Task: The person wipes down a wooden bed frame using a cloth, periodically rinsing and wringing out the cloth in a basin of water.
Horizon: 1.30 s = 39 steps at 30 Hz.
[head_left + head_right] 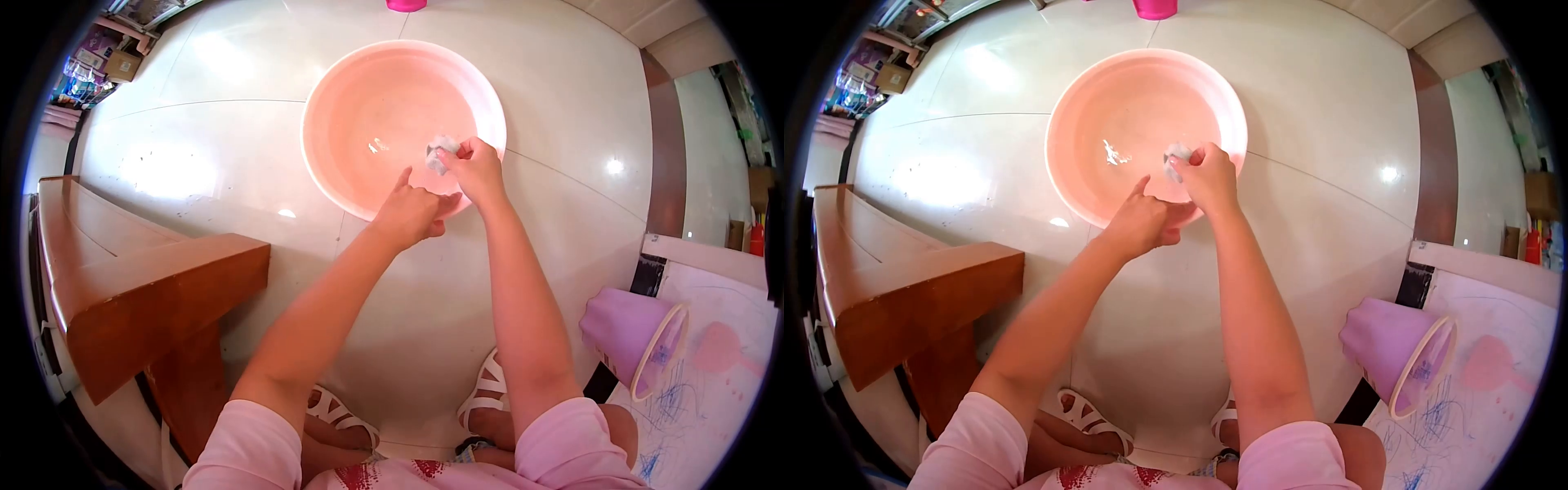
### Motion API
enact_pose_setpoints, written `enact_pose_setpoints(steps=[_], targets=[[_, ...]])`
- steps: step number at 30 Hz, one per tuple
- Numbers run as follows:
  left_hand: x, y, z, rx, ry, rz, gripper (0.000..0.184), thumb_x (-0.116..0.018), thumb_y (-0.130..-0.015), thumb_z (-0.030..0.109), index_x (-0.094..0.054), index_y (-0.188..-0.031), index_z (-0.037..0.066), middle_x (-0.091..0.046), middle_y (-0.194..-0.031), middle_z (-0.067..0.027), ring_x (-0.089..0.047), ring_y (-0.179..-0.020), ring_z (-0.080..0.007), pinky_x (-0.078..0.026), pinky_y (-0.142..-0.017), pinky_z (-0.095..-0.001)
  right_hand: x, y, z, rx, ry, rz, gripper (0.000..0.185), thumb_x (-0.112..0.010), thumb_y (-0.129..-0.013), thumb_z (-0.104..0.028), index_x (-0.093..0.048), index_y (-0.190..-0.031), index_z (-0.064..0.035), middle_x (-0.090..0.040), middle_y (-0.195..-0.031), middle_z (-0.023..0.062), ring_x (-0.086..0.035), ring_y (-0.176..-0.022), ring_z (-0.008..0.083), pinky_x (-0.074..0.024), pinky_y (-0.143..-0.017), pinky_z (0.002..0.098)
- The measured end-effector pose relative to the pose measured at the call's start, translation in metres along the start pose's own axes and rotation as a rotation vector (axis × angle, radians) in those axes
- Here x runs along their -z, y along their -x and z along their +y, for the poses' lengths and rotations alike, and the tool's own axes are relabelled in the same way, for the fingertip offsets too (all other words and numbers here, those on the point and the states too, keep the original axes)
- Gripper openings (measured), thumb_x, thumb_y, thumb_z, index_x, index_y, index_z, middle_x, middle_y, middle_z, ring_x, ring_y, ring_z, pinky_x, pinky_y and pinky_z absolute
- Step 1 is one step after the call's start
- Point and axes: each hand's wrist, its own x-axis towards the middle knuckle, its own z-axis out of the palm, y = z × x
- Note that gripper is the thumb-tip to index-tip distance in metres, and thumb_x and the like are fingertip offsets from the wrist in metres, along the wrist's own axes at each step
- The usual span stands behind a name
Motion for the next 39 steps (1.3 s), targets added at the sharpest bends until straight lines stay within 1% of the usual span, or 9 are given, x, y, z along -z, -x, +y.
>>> enact_pose_setpoints(steps=[6,12,14,16,18,23,30,34,39], targets=[[-0.014,-0.005,-0.013,-0.03,0.118,0.148,0.039,-0.062,-0.078,0.013,-0.063,-0.115,0.023,-0.065,-0.073,-0.0086,-0.063,-0.074,-0.0258,-0.03,-0.11,-0.0478,-0.001,-0.015,-0.005,-0.014,-0.652,-0.145,0.024,-0.071,-0.078,-0.014,-0.059,-0.093,0.0015,-0.065,-0.083,0.0134,-0.064,-0.079,0.0223,-0.0508,-0.069,0.032],[0.065,0.041,-0.01,0.466,0.643,0.227,0.034,-0.069,-0.082,0.015,-0.062,-0.115,0.009,-0.069,-0.097,-0.0108,-0.063,-0.097,-0.0232,-0.043,-0.095,-0.0361,0.019,0.01,-0.106,-0.029,0.094,-0.33,0.023,-0.064,-0.087,-0.016,-0.059,-0.102,-0.0004,-0.064,-0.094,0.0099,-0.062,-0.087,0.017,-0.0513,-0.079,0.0326],[0.072,0.058,-0.008,0.366,0.917,0.903,0.035,-0.07,-0.083,0.018,-0.062,-0.112,0.003,-0.068,-0.099,-0.0101,-0.065,-0.09,-0.0236,-0.049,-0.083,-0.0339,0.025,0.03,-0.132,-0.145,-0.151,-0.672,0.03,-0.062,-0.09,-0.022,-0.057,-0.11,-0.0002,-0.063,-0.099,0.0091,-0.063,-0.088,0.0166,-0.0512,-0.079,0.033],[0.101,0.079,-0.001,0.411,1.027,0.9,0.036,-0.071,-0.083,0.02,-0.061,-0.111,0.0,-0.068,-0.093,-0.0077,-0.066,-0.081,-0.0206,-0.052,-0.072,-0.0303,0.033,0.057,-0.157,-0.17,-0.246,-0.77,0.035,-0.063,-0.091,-0.025,-0.056,-0.115,0.0001,-0.062,-0.101,0.0085,-0.062,-0.087,0.0163,-0.0513,-0.079,0.0326],[0.137,0.113,-0.014,0.41,1.505,0.142,0.036,-0.071,-0.083,0.018,-0.061,-0.114,0.003,-0.067,-0.091,-0.0056,-0.063,-0.079,-0.0142,-0.05,-0.071,-0.0276,0.027,0.064,-0.169,-0.162,-0.268,-0.877,0.038,-0.069,-0.084,-0.022,-0.057,-0.113,0.001,-0.061,-0.094,0.0069,-0.061,-0.083,0.0147,-0.0518,-0.073,0.0307],[0.15,0.163,-0.04,0.439,1.267,0.252,0.023,-0.072,-0.082,0.016,-0.059,-0.096,0.002,-0.064,-0.083,-0.004,-0.058,-0.07,-0.0084,-0.046,-0.059,-0.0248,-0.01,0.059,-0.193,0.031,-0.122,-1.21,0.034,-0.072,-0.079,-0.011,-0.062,-0.109,0.0004,-0.064,-0.097,0.0062,-0.061,-0.086,0.0127,-0.0488,-0.078,0.0275],[0.171,0.242,-0.002,0.687,1.489,0.649,0.019,-0.067,-0.088,0.016,-0.055,-0.099,0.006,-0.06,-0.087,0.0016,-0.054,-0.075,-0.0051,-0.045,-0.066,-0.0229,-0.054,0.069,-0.184,-0.029,-0.542,-1.452,0.031,-0.07,-0.079,-0.01,-0.063,-0.107,0.0024,-0.066,-0.092,0.0049,-0.061,-0.087,0.012,-0.0469,-0.079,0.0258],[0.196,0.262,0.047,0.722,1.546,0.921,0.018,-0.064,-0.09,0.016,-0.053,-0.1,0.006,-0.059,-0.093,0.002,-0.053,-0.083,-0.0041,-0.044,-0.073,-0.0213,-0.046,0.078,-0.189,-0.464,-1.037,-1.845,0.036,-0.062,-0.083,-0.005,-0.058,-0.117,0.0042,-0.064,-0.111,0.0106,-0.063,-0.098,0.0159,-0.0485,-0.089,0.0284],[0.224,0.283,0.071,0.686,1.589,1.157,0.013,-0.059,-0.094,0.015,-0.054,-0.1,0.004,-0.06,-0.094,0.0022,-0.052,-0.084,-0.0028,-0.042,-0.075,-0.0198,-0.076,0.121,-0.199,-0.302,-0.993,-1.909,0.043,-0.063,-0.088,-0.011,-0.05,-0.128,0.0015,-0.06,-0.119,0.0094,-0.06,-0.105,0.0156,-0.0498,-0.09,0.0308]])
